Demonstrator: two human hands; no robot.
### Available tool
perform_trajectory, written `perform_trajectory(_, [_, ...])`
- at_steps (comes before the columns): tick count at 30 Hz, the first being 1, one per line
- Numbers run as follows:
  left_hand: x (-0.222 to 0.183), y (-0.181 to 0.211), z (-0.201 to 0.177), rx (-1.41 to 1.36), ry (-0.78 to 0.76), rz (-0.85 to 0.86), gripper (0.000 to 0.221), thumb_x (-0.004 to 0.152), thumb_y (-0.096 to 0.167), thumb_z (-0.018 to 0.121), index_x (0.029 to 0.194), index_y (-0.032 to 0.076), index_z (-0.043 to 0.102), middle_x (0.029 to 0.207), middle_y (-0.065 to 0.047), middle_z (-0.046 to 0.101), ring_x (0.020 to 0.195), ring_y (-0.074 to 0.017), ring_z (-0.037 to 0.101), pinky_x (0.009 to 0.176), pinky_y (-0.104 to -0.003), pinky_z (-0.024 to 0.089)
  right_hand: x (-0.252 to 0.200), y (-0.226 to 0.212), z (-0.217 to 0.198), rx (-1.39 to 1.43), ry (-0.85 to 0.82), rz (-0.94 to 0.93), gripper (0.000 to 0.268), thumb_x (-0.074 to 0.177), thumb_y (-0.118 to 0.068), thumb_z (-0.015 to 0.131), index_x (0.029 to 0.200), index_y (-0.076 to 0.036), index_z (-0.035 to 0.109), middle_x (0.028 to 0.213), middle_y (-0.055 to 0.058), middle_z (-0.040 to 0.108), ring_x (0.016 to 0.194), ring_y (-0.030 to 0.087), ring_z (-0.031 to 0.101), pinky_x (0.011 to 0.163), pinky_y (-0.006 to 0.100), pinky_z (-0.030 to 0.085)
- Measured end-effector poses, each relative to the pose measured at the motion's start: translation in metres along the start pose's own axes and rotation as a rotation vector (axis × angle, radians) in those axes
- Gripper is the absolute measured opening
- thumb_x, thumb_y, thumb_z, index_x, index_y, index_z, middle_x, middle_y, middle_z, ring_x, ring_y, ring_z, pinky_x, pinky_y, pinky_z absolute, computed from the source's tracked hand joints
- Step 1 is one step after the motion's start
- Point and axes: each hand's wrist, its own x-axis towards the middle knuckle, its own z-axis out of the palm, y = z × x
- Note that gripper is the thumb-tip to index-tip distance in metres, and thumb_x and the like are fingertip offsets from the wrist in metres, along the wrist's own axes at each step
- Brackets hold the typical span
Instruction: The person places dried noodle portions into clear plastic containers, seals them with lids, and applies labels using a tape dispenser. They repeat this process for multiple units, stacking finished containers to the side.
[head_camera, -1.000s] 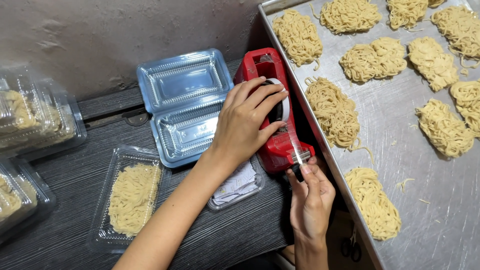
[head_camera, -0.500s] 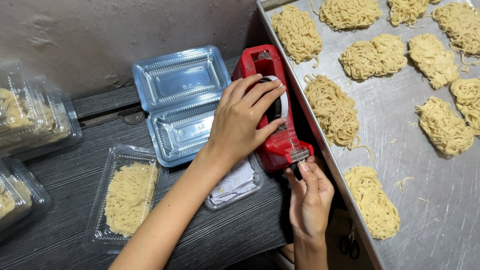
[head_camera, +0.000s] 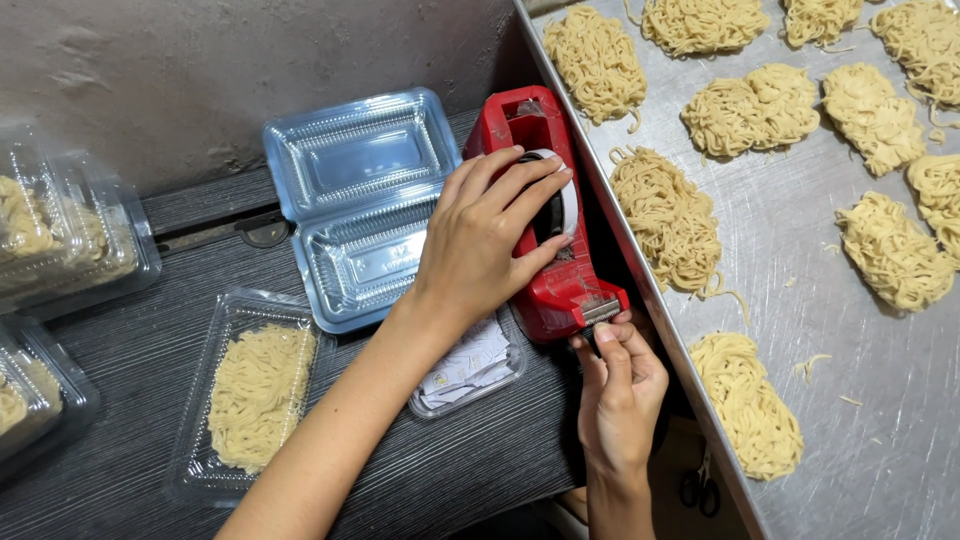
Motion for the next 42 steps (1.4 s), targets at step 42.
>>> perform_trajectory(42, [-0.006,0.007,-0.008,-0.062,-0.066,-0.07,0.058,0.082,0.028,0.067,0.129,0.008,0.041,0.13,-0.008,0.05,0.125,-0.0285,0.038,0.102,-0.044,0.035,-0.008,0.011,0.006,-0.084,-0.028,-0.265,0.011,0.09,-0.006,0.047,0.08,-0.002,0.049,0.07,0.008,0.046,0.066,0.015,0.049,0.067,0.027,0.049])
